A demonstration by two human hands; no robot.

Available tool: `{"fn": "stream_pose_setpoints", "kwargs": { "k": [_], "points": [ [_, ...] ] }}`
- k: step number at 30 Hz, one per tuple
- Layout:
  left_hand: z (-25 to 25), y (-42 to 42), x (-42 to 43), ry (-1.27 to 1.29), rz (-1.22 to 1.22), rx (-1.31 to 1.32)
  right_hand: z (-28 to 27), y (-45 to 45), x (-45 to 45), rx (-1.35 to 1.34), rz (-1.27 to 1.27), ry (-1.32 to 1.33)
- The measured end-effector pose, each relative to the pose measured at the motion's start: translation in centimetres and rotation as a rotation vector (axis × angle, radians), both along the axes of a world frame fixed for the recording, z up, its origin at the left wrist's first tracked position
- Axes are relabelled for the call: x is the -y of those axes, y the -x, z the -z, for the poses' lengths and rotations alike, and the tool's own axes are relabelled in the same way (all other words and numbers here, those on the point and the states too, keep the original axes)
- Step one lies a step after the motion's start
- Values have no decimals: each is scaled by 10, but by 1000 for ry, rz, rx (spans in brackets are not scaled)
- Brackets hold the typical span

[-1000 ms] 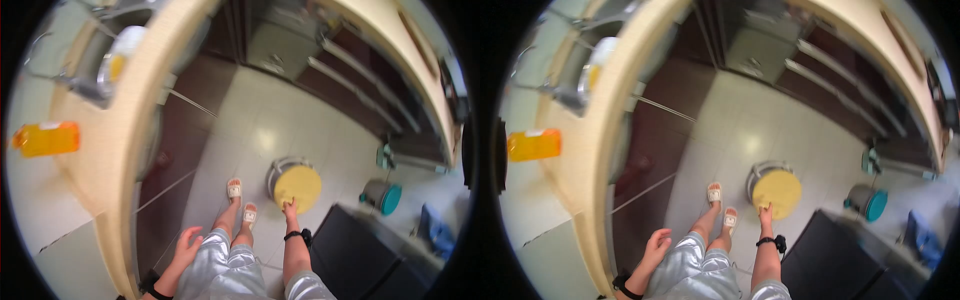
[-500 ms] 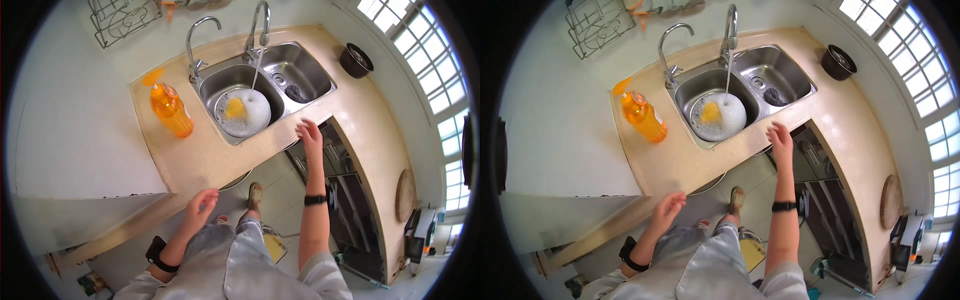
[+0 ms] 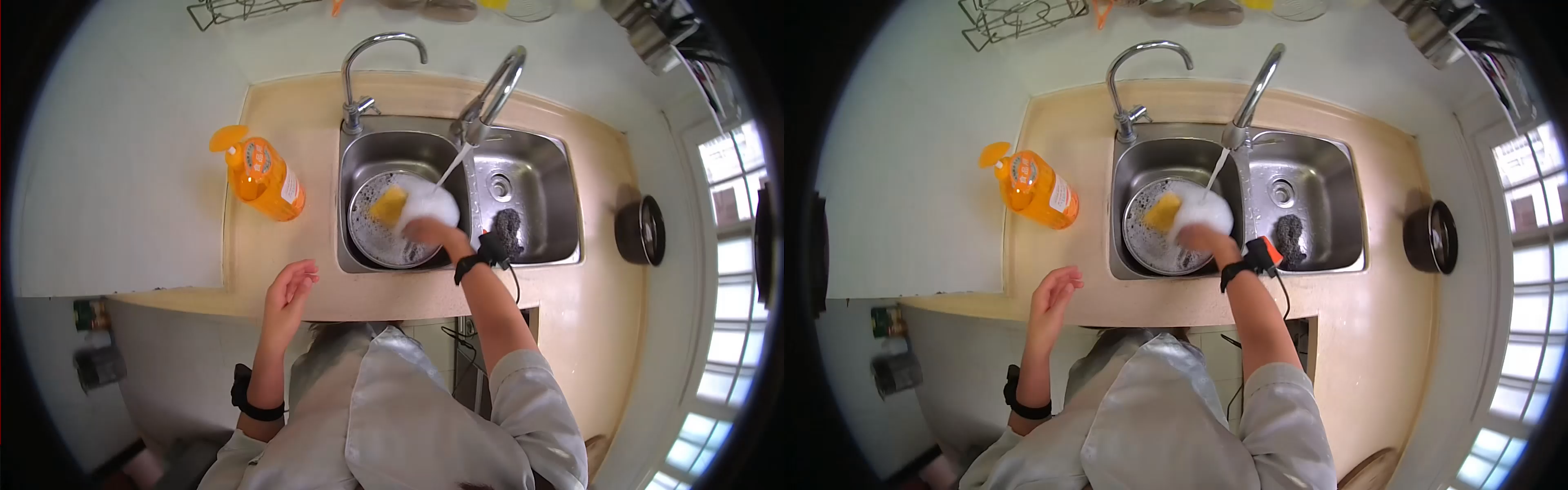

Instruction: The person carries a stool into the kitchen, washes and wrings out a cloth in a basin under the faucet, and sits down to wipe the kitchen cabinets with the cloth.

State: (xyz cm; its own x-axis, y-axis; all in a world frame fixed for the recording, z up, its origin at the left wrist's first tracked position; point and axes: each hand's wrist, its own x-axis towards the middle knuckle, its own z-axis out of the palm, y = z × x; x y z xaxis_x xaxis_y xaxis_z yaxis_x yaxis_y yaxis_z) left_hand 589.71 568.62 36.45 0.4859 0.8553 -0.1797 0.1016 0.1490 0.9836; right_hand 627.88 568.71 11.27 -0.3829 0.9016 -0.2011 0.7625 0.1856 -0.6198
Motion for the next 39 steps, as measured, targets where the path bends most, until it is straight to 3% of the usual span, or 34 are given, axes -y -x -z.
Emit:
{"fn": "stream_pose_setpoints", "kwargs": {
  "k": [1,2,3,4,5,7,9,13,14,15,17,19,20,23,26,28,29,31,33,35,39],
  "points": [
    [4,-7,5,-15,-4,-18,-40,-2,-23,522,-97,123],
    [7,-14,9,1,-25,-36,12,-31,-31,274,491,-352],
    [10,-19,12,21,-45,-37,-43,-31,-28,-41,697,-565],
    [12,-24,14,38,-64,-33,-74,-36,-32,-272,902,-365],
    [17,-28,17,46,-78,-38,-49,-61,-39,-598,920,-314],
    [36,-32,12,60,-57,-20,-50,-60,-24,-673,924,-172],
    [46,-42,10,87,-68,-33,-58,-37,4,-346,843,84],
    [67,-59,-5,131,-46,-16,-4,18,28,-294,138,456],
    [67,-64,-8,136,-50,-16,-12,16,37,-281,170,276],
    [66,-68,-12,119,-37,-22,-17,8,32,-282,170,282],
    [65,-75,-19,107,-22,-30,-24,-11,11,-64,647,106],
    [65,-78,-26,69,-18,-13,-44,-16,2,-255,942,-147],
    [68,-78,-30,71,-11,-15,-49,-14,2,-131,877,-335],
    [74,-77,-34,97,0,-43,-23,30,14,-215,800,-185],
    [80,-75,-36,107,-4,-74,-3,88,-2,-317,658,-244],
    [79,-75,-36,160,4,19,-32,104,-20,143,439,-354],
    [76,-76,-35,167,0,13,-26,102,-23,137,436,-345],
    [69,-80,-37,174,17,-5,-7,91,-27,426,386,-24],
    [72,-79,-39,166,29,-6,-7,76,-19,491,403,-31],
    [76,-77,-41,156,34,-3,-13,57,-20,449,494,464],
    [82,-71,-42,146,17,19,4,52,-23,373,384,394]
  ]
}}
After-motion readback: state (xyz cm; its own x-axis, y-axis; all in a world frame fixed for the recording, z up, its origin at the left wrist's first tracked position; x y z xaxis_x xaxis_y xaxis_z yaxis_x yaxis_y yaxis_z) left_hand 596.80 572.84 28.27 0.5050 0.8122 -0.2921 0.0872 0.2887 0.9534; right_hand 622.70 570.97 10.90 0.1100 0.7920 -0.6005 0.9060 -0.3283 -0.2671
